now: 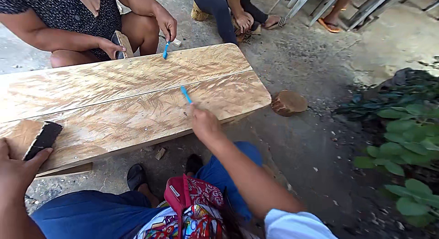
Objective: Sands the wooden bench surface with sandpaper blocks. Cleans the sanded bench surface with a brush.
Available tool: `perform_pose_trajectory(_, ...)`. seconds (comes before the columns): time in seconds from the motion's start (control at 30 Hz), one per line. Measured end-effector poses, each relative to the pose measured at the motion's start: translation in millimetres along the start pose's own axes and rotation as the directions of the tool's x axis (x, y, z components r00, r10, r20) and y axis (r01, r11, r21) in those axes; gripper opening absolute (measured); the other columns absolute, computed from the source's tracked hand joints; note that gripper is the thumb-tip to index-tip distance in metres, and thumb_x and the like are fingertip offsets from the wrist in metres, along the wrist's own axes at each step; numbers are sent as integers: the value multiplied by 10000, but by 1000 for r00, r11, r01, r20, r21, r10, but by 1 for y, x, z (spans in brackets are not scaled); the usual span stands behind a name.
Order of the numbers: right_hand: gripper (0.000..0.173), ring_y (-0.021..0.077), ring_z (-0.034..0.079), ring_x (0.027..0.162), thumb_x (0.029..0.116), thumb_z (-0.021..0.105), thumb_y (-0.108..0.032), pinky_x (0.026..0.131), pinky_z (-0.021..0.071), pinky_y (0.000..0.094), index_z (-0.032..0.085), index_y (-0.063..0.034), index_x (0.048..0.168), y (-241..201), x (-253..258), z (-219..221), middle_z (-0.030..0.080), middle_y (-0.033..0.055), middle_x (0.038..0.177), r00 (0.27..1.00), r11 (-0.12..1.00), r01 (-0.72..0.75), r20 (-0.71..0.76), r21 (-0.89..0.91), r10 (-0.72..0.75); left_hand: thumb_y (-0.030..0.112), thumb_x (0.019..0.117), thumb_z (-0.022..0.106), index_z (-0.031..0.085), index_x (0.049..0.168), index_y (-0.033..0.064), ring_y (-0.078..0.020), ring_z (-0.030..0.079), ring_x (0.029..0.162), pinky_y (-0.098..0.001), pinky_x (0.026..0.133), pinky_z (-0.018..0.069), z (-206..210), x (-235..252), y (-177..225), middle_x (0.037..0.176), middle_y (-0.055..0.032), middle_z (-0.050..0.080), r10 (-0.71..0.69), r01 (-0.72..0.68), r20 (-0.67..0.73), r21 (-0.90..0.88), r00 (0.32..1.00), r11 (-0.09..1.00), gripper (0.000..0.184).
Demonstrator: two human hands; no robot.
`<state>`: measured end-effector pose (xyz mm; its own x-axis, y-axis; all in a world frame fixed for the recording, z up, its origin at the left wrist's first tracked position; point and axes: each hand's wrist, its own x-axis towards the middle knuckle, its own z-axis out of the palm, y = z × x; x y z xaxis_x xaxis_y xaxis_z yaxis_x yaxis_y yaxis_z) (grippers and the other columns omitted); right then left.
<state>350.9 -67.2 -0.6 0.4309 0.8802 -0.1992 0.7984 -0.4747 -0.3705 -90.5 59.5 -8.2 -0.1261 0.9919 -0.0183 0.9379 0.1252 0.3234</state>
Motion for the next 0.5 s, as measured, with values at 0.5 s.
perform_pose_trajectory(0.5, 585, 482, 642, 1151, 1073, 432, -84, 954, 519, 605, 243, -42, 1625, -111, -6, 13, 608, 313, 1300, 971, 988, 69, 235, -135, -36, 235, 851, 856, 416, 1492, -63, -615, 491, 1232, -775, 990, 359, -30, -23, 38, 1317, -403, 527, 57, -59, 51, 49, 997, 997, 832)
